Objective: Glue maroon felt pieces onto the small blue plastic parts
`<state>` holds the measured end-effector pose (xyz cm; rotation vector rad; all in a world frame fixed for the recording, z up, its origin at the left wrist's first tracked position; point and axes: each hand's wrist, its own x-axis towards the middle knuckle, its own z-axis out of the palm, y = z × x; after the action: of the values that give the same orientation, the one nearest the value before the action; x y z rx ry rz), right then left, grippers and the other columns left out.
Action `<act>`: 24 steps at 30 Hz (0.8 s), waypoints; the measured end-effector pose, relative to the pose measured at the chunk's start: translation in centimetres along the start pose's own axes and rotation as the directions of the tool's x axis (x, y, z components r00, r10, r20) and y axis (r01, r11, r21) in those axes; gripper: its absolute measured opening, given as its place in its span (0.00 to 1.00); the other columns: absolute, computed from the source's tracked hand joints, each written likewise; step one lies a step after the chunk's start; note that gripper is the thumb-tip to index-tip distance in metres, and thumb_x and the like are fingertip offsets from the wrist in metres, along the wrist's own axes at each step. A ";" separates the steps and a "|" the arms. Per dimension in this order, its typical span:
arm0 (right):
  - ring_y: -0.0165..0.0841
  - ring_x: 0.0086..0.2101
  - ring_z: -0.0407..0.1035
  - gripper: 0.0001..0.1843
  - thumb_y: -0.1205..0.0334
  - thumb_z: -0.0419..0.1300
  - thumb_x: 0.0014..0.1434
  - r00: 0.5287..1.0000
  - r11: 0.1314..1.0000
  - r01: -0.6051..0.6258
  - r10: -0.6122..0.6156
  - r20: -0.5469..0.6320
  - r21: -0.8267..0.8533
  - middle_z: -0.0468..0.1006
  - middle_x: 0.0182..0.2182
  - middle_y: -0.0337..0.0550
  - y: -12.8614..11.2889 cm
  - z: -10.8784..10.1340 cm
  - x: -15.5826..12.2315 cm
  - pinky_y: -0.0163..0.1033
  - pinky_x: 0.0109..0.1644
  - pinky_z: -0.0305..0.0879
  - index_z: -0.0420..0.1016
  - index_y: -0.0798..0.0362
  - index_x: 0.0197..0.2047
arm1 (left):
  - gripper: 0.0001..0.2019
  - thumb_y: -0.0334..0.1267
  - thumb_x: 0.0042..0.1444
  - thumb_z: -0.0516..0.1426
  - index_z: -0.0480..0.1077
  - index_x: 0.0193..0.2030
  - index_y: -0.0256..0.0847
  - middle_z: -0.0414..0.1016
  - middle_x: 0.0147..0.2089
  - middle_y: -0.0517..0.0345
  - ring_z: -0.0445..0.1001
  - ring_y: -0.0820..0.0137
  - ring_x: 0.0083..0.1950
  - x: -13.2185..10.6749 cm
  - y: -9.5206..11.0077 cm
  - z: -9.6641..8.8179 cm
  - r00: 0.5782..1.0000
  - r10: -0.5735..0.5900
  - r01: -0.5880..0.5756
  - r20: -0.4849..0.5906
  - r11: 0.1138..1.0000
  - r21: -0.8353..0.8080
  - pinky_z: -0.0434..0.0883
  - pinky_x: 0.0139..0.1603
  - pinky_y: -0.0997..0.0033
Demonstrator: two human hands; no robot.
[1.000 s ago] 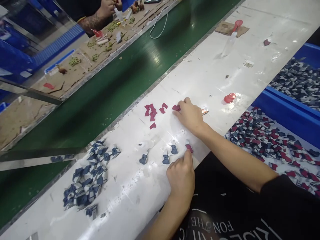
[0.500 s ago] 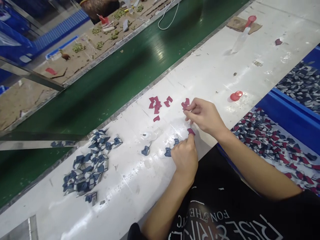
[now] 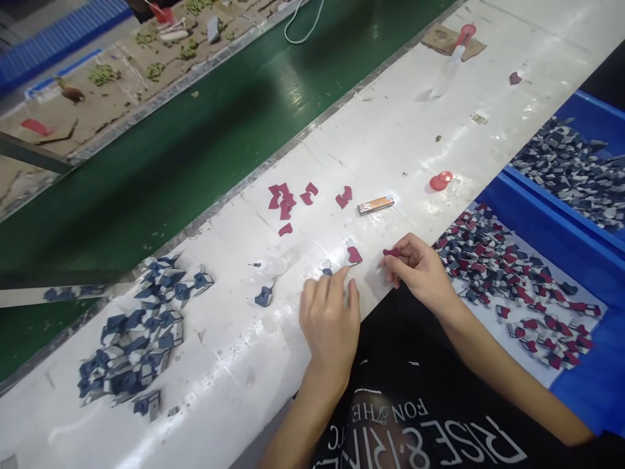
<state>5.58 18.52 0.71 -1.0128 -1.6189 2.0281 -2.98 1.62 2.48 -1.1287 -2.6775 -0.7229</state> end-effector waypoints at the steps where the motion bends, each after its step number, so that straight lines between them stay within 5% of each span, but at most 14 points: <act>1: 0.31 0.21 0.73 0.17 0.53 0.74 0.60 1.000 1.000 -0.005 0.005 0.015 -0.001 0.82 0.28 0.37 0.0 0.0 -0.2 0.33 0.20 0.69 0.71 0.49 0.36 | 0.09 0.37 0.69 0.61 0.79 0.53 0.42 0.78 0.38 0.55 0.71 0.62 0.43 -0.1 -0.1 -0.5 1.000 -0.011 0.012 -0.015 1.000 0.022 0.67 0.45 0.64; 8: 0.31 0.25 0.75 0.16 0.47 0.71 0.66 0.987 0.996 -0.064 0.072 0.147 -0.054 0.79 0.30 0.37 -0.3 1.0 -1.1 0.33 0.24 0.73 0.78 0.51 0.38 | 0.25 0.47 0.64 0.65 0.72 0.62 0.35 0.67 0.64 0.34 0.64 0.44 0.60 -0.5 -1.1 -1.2 0.961 -0.269 0.237 0.069 0.923 0.303 0.65 0.56 0.44; 14: 0.29 0.20 0.70 0.20 0.43 0.66 0.69 0.955 0.972 -0.171 0.204 0.215 -0.161 0.78 0.26 0.37 -0.2 2.2 -1.4 0.34 0.21 0.68 0.79 0.52 0.37 | 0.11 0.41 0.67 0.63 0.77 0.52 0.39 0.75 0.61 0.40 0.66 0.46 0.60 -0.4 -0.8 -0.1 0.968 -0.226 0.191 0.106 0.946 0.263 0.63 0.55 0.46; 24: 0.30 0.17 0.65 0.17 0.48 0.60 0.74 0.905 0.907 -0.203 0.317 0.284 -0.369 0.72 0.18 0.31 -0.7 2.4 -1.9 0.36 0.23 0.59 0.76 0.48 0.36 | 0.10 0.38 0.64 0.67 0.78 0.50 0.42 0.77 0.57 0.46 0.67 0.51 0.59 -1.8 0.4 0.0 0.973 -0.166 0.152 0.158 0.983 0.100 0.61 0.55 0.51</act>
<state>5.06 15.74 2.14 -1.0910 -2.1662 2.2539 -1.46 0.75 2.03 -1.0034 -2.9348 -0.5495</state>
